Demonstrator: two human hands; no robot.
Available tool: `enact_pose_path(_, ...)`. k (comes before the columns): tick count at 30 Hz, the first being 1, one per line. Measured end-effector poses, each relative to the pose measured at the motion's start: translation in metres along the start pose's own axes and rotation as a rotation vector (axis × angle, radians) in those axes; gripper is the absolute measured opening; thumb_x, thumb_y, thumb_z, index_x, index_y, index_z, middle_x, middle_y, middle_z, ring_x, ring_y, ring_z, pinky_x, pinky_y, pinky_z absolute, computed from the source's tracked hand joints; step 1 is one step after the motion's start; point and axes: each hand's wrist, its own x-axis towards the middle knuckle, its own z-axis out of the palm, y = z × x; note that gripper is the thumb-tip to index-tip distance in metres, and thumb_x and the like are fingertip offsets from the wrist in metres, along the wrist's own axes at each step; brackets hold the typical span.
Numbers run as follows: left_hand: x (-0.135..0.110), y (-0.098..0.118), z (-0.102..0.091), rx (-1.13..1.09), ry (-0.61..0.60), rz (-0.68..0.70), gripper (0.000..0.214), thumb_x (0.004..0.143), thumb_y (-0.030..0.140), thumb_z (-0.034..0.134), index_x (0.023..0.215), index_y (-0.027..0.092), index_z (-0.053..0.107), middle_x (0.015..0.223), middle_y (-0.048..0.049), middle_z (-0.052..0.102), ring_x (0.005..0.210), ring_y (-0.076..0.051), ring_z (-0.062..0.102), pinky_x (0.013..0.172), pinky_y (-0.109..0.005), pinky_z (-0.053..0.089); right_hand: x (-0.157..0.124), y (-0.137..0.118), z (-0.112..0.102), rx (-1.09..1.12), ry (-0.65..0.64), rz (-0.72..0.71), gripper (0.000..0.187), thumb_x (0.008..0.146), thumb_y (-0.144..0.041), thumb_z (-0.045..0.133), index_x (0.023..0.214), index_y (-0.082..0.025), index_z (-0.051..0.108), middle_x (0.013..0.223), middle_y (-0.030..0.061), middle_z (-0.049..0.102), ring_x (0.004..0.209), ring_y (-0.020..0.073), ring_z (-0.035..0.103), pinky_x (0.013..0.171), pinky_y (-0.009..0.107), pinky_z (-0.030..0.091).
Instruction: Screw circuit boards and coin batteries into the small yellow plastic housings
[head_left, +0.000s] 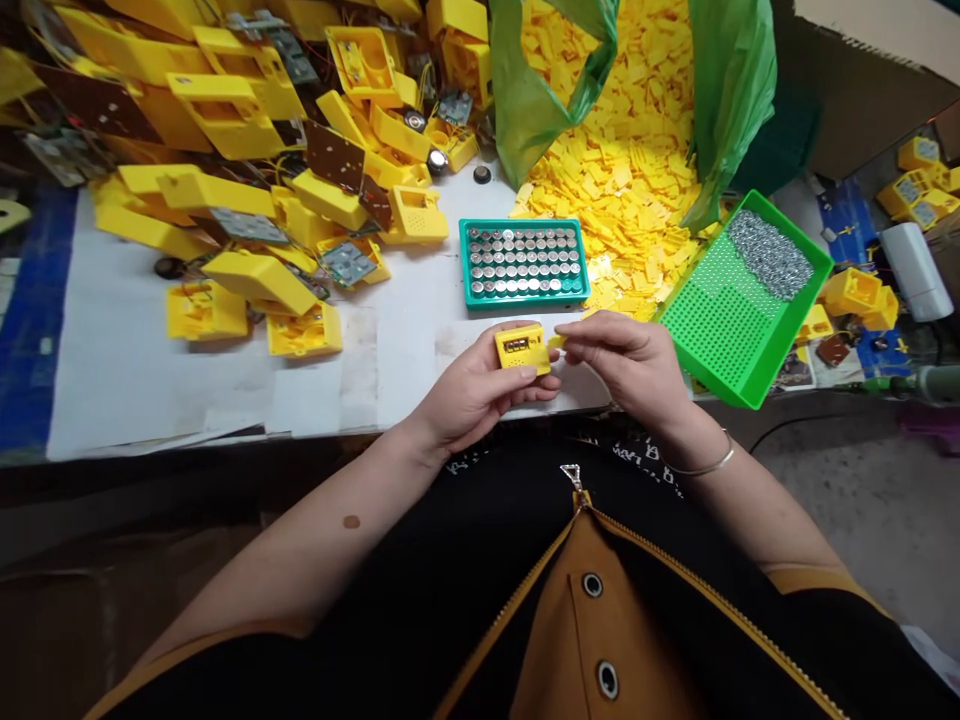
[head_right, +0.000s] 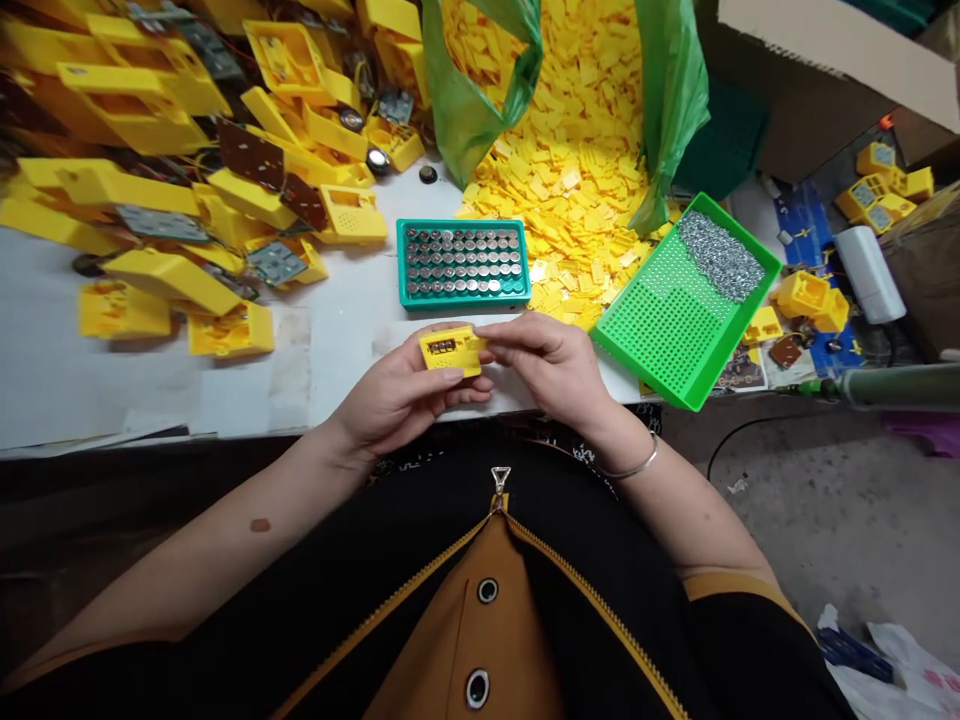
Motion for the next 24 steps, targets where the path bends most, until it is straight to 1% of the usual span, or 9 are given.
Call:
enact_pose_path(2,0.000,-0.002,0.002,0.067,0.005,0.041,0.046,0.076,0.013,0.068,0.116,0.021,0.048,0.101,-0.0005,0.065,0.081,-0.013,0.068,0.080,-0.031,0.057,-0.002,-0.010,0.003,0.054,-0.039,0.109,0.011,0.082,-0.025,0.067,0.091,-0.019,0.071,0.085,0.0019,0.072,0.074,0.0119,0.066,0.068,0.027,0.054)
enact_pose_path(3,0.001,-0.002,0.003,0.115,0.004,0.062,0.046,0.076,0.015,0.068,0.116,0.022,0.048,0.102,0.0001,0.063,0.083,-0.013,0.067,0.082,-0.031,0.056,-0.004,-0.014,0.005,0.028,-0.034,0.125,0.010,0.081,-0.024,0.067,0.088,-0.018,0.071,0.083,0.0018,0.072,0.073,0.0118,0.065,0.068,0.027,0.053)
enact_pose_path(7,0.002,-0.002,0.004,0.360,-0.031,0.161,0.042,0.080,0.022,0.065,0.118,0.021,0.047,0.112,-0.0029,0.060,0.099,-0.016,0.062,0.087,-0.030,0.052,-0.007,-0.022,0.016,-0.183,-0.043,0.060,0.005,0.081,-0.017,0.064,0.082,-0.018,0.068,0.081,0.0013,0.070,0.073,0.0119,0.062,0.070,0.027,0.049)
enact_pose_path(10,0.003,-0.002,0.000,0.467,-0.054,0.218,0.039,0.082,0.024,0.064,0.116,0.019,0.048,0.113,-0.0042,0.059,0.103,-0.017,0.059,0.089,-0.030,0.049,-0.006,-0.022,0.019,-0.239,-0.057,0.097,0.014,0.082,-0.020,0.062,0.095,-0.018,0.064,0.076,-0.0001,0.065,0.064,0.0112,0.056,0.063,0.027,0.045)
enact_pose_path(13,0.003,-0.002,-0.006,0.488,-0.101,0.211,0.045,0.074,0.023,0.071,0.113,0.019,0.048,0.107,-0.0030,0.059,0.097,-0.017,0.059,0.083,-0.029,0.048,-0.005,-0.020,0.018,-0.282,-0.151,0.225,0.035,0.083,-0.026,0.061,0.116,-0.017,0.054,0.059,-0.0064,0.052,0.053,0.0114,0.049,0.056,0.026,0.038)
enact_pose_path(15,0.002,0.001,-0.009,0.480,-0.143,0.187,0.050,0.068,0.020,0.075,0.109,0.020,0.046,0.101,-0.0016,0.058,0.090,-0.017,0.060,0.078,-0.029,0.049,-0.004,-0.017,0.018,-0.290,-0.204,0.239,0.039,0.085,-0.029,0.058,0.121,-0.017,0.048,0.058,-0.0073,0.050,0.052,0.0122,0.048,0.055,0.026,0.036)
enact_pose_path(19,0.002,0.007,-0.011,0.445,-0.200,0.096,0.051,0.065,0.016,0.075,0.103,0.021,0.041,0.091,0.0012,0.060,0.078,-0.015,0.063,0.071,-0.029,0.051,-0.006,-0.011,0.022,-0.172,-0.254,0.228,0.031,0.089,-0.035,0.052,0.114,-0.019,0.045,0.065,-0.0047,0.057,0.058,0.0130,0.054,0.059,0.027,0.039)
enact_pose_path(21,0.002,0.008,-0.010,0.458,-0.204,0.074,0.050,0.065,0.015,0.074,0.101,0.021,0.040,0.089,0.0013,0.061,0.075,-0.015,0.063,0.069,-0.029,0.051,-0.006,-0.008,0.024,-0.094,-0.261,0.273,0.030,0.088,-0.035,0.053,0.111,-0.020,0.043,0.063,-0.0055,0.057,0.057,0.0127,0.054,0.058,0.026,0.039)
enact_pose_path(24,0.003,0.008,-0.008,0.478,-0.200,0.060,0.054,0.062,0.013,0.075,0.103,0.020,0.041,0.089,0.0010,0.063,0.073,-0.015,0.064,0.068,-0.029,0.052,-0.004,-0.006,0.024,0.097,-0.335,0.381,0.031,0.086,-0.034,0.054,0.110,-0.020,0.040,0.058,-0.0085,0.053,0.049,0.0108,0.050,0.050,0.022,0.036)
